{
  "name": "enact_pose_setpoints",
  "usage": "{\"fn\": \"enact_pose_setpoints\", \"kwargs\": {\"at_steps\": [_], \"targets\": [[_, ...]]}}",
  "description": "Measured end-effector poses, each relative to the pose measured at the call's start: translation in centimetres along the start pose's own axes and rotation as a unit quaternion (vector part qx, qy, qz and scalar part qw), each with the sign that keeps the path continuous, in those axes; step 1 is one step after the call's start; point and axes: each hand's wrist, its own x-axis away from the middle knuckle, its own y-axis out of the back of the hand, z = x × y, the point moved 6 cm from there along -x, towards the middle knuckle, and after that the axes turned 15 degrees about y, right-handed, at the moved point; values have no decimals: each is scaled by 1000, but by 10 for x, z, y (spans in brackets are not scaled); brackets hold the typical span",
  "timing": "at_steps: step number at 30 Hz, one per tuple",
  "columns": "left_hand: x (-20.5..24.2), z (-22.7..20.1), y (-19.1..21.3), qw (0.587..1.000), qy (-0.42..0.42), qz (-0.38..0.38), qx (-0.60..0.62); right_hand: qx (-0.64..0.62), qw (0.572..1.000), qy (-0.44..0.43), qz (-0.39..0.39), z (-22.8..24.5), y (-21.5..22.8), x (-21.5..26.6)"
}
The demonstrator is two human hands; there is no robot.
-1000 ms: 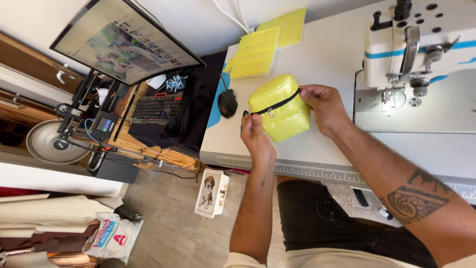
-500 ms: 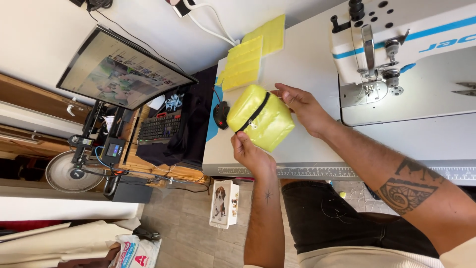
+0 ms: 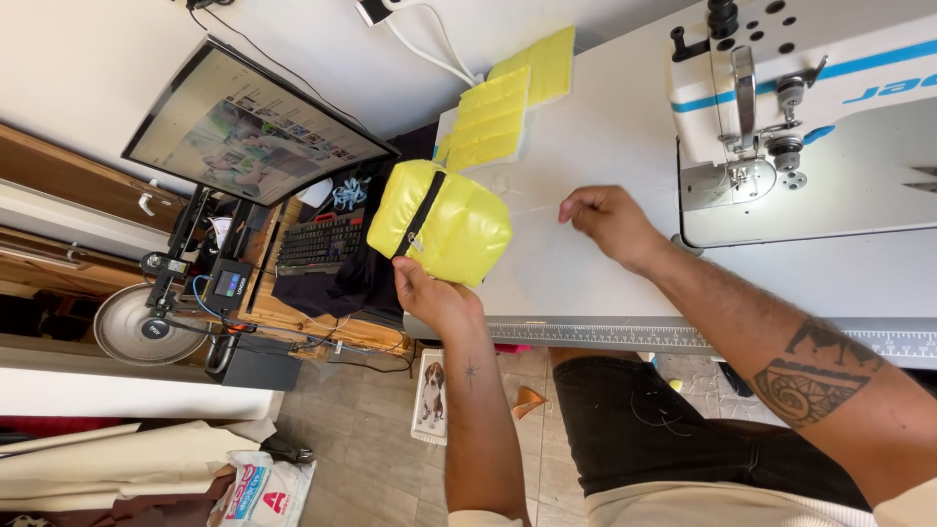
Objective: Trimming excess threads and turning a small yellow pouch inside out to finish the product at a sewing station.
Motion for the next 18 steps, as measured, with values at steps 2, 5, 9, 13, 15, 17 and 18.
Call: {"fn": "enact_pose_setpoints", "kwargs": {"at_steps": [2,5,9,13,15,17,18], "targets": [[-15,12,14,998,44,28,-22,33,996,6,-86,-9,18,-3],[-1,15,21,994,94,53,-30,60,991,12,-117,14,17,5],[18,33,26,985,161,65,-7,-57,983,32,-171,54,10,24],[32,87,36,951,285,113,-37,-215,958,16,-189,95,16,54],[28,116,55,941,318,112,-43,-190,962,11,-196,99,27,73],[13,138,75,948,301,82,-62,-98,977,3,-191,103,39,87],[26,127,66,947,308,77,-56,-89,978,-2,-189,101,42,93]]}}
